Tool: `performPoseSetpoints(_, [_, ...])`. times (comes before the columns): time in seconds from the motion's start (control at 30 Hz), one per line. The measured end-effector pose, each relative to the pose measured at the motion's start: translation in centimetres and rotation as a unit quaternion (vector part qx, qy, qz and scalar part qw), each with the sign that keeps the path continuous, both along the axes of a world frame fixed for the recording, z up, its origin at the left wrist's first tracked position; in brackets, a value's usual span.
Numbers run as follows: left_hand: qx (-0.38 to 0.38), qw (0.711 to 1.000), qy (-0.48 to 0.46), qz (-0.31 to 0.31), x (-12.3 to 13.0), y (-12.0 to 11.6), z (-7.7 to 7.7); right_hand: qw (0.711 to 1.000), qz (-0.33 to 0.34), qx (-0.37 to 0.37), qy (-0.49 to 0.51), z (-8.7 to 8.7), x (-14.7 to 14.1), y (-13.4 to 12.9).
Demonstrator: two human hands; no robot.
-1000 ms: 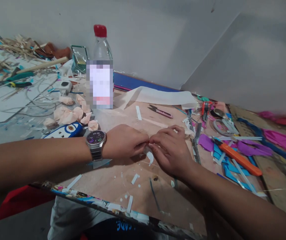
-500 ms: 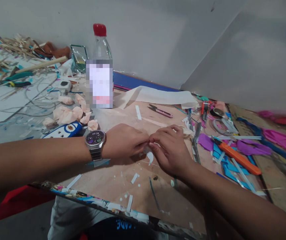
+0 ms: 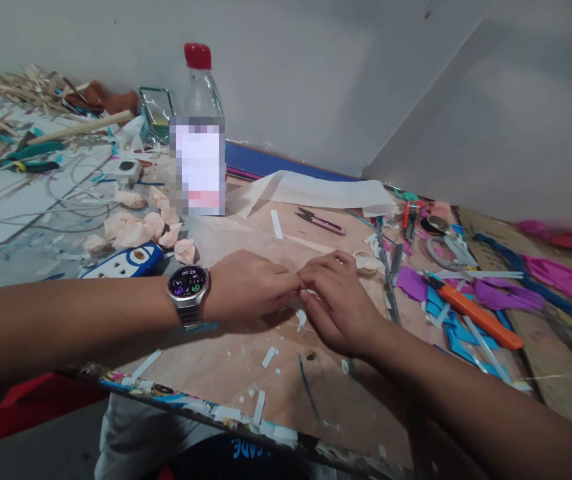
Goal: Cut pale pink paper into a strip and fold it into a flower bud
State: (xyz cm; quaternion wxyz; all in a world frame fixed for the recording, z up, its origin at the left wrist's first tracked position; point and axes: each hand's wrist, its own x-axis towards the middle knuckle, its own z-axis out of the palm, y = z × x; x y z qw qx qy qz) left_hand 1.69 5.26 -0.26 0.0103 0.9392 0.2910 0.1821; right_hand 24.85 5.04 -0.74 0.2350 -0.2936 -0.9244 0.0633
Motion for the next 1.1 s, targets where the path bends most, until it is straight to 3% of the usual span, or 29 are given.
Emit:
performPoseSetpoints(0.7, [-0.047,0.999,-0.002,0.027,-0.17,-0.07,0.24,1.000,-0.017,-0.010,0.022,-0.27,0.11,0.25])
performPoseSetpoints(1.1, [-0.017,1.000,-0.015,0.011,-0.10,-0.14,0.22,0.999,-0.003,-0.019,0.034,-0.20,0.08,0.20])
